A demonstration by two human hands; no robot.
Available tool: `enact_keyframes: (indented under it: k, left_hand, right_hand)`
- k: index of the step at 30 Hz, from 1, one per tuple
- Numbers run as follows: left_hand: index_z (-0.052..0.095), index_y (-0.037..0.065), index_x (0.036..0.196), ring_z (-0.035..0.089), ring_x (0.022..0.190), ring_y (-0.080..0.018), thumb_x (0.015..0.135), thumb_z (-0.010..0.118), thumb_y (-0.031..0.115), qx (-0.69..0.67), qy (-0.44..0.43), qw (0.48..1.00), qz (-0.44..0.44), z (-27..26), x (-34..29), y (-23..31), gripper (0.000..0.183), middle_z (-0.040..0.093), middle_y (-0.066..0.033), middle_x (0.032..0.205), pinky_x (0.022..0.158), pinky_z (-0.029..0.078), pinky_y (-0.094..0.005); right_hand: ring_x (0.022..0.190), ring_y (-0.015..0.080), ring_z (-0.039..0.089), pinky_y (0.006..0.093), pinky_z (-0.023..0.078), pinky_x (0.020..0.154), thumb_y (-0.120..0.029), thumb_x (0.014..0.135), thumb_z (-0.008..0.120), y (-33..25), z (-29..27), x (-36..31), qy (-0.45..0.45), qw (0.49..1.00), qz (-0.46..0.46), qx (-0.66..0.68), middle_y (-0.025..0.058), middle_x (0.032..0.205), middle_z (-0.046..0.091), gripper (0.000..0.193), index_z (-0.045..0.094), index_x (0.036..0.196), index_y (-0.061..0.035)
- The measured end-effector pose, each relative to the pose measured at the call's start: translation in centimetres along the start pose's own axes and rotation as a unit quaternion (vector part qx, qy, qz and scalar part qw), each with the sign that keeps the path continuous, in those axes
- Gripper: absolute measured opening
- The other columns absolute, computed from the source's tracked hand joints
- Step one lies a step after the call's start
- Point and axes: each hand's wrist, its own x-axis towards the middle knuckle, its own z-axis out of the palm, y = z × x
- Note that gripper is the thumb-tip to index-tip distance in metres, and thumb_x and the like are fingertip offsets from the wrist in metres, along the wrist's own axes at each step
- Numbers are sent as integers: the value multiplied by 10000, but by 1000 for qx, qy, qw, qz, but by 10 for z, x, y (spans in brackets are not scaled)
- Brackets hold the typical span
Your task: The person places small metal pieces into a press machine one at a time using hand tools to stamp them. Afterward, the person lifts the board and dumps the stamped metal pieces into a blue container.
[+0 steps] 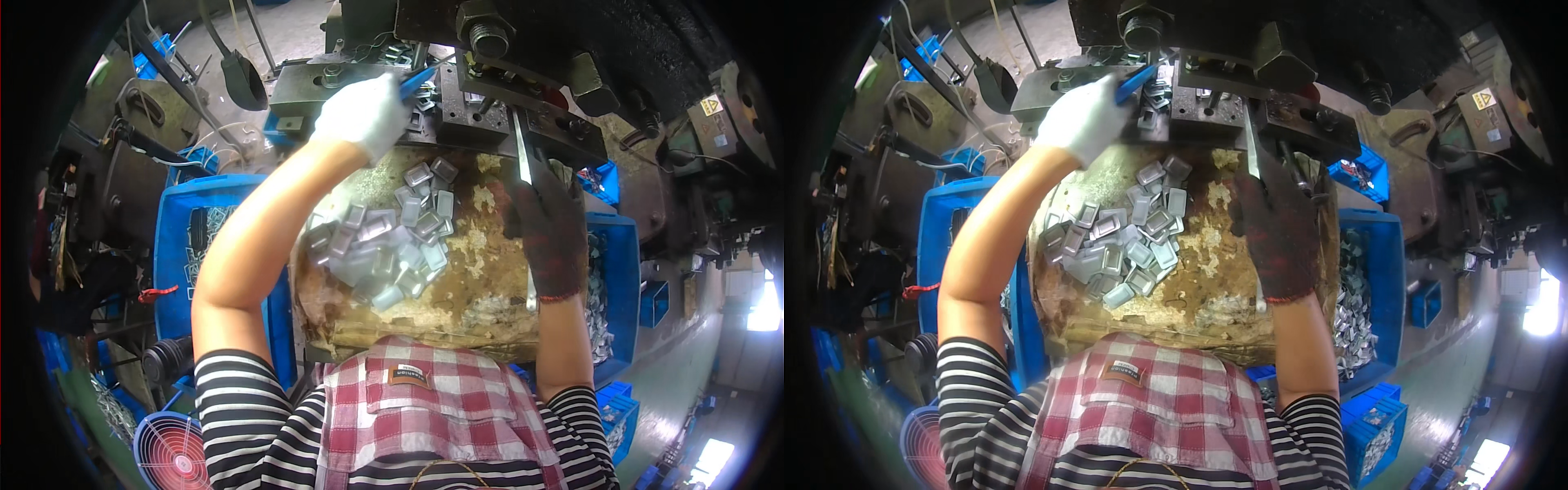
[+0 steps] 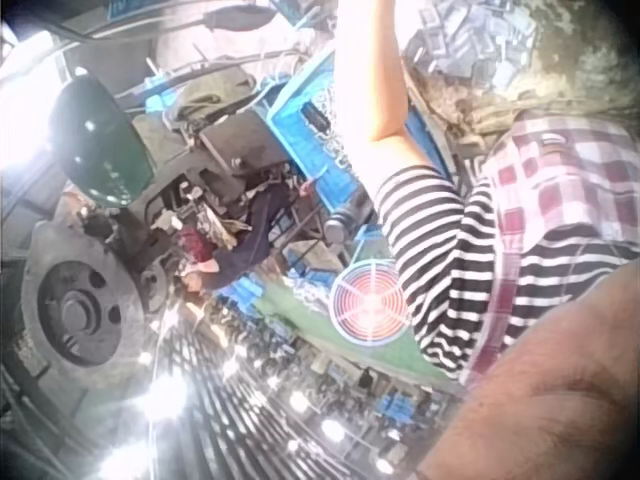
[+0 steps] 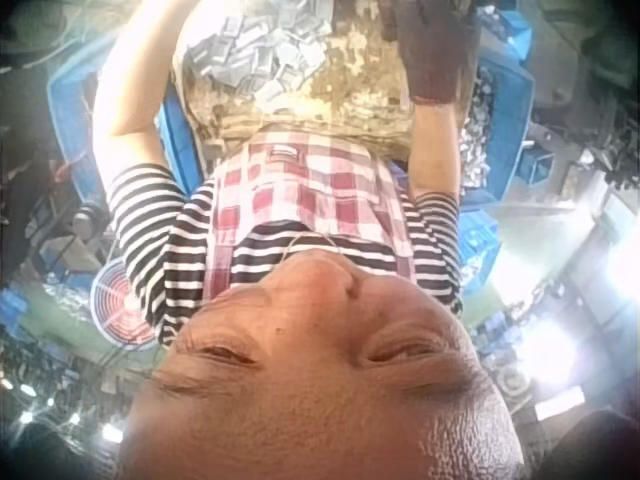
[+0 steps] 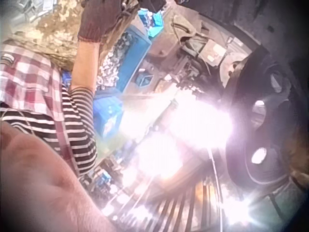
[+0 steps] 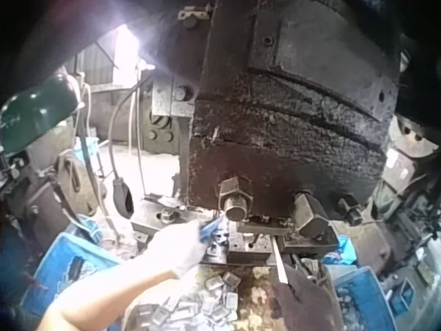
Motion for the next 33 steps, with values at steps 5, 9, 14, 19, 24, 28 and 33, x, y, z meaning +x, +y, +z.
enact_keyframes:
  k: [5,9,14,19,24,28,33]
  left_hand:
    - [627,8,1102,711,907,-395,898,701,357,-34,-3,998,-52,16,-71,-32,411,715,-238,943,826,559,-479]
    - [632,42,1073,691,864,-434,827,767,241,18,-45,997,-53,33,-113,-41,344,707,-239,912,787,546,-482]
    - [609,40,1019,684,864,-441,884,668,171,-91,1,995,-35,39,-104,-47,197,696,-254,888,776,530,-499]
    - [641,11,1102,684,892,-444,904,627,242,-16,65,998,20,4,-41,-40,304,705,-262,921,803,537,-511]
    - [726,33,936,743,794,-320,792,734,152,140,-192,971,31,-34,31,-1,187,749,-192,872,719,589,-405]
    - [785,62,800,759,821,-319,727,735,88,230,-94,957,150,-25,61,1,93,763,-188,891,735,605,-403]
    - [775,35,894,736,865,-379,850,620,163,19,34,999,29,2,37,-19,205,725,-275,933,751,582,-451]
  right_hand:
    - [692,88,648,294,515,593,-177,977,638,9,16,15,-22,1000,-5,20,77,844,694,400,611,1367,-98]
    - [705,151,672,313,535,611,-182,959,651,33,24,25,16,989,-107,-102,107,851,695,386,630,1333,-87]
    - [611,100,652,275,545,580,-222,954,648,36,16,33,43,963,-193,-184,69,739,684,363,669,1298,-106]
    - [622,118,649,304,540,546,-156,919,685,8,17,25,-16,997,-45,-68,85,786,678,354,677,1268,-101]
    - [633,128,645,291,537,567,-134,927,677,12,7,20,26,964,-188,-189,70,829,681,348,675,1272,-96]
    - [653,118,654,283,536,577,-138,932,680,14,6,18,28,907,-335,-254,75,857,690,354,672,1283,-92]
    - [675,112,671,282,572,588,-181,959,674,16,4,15,23,999,-44,1,75,886,701,357,661,1294,-58]
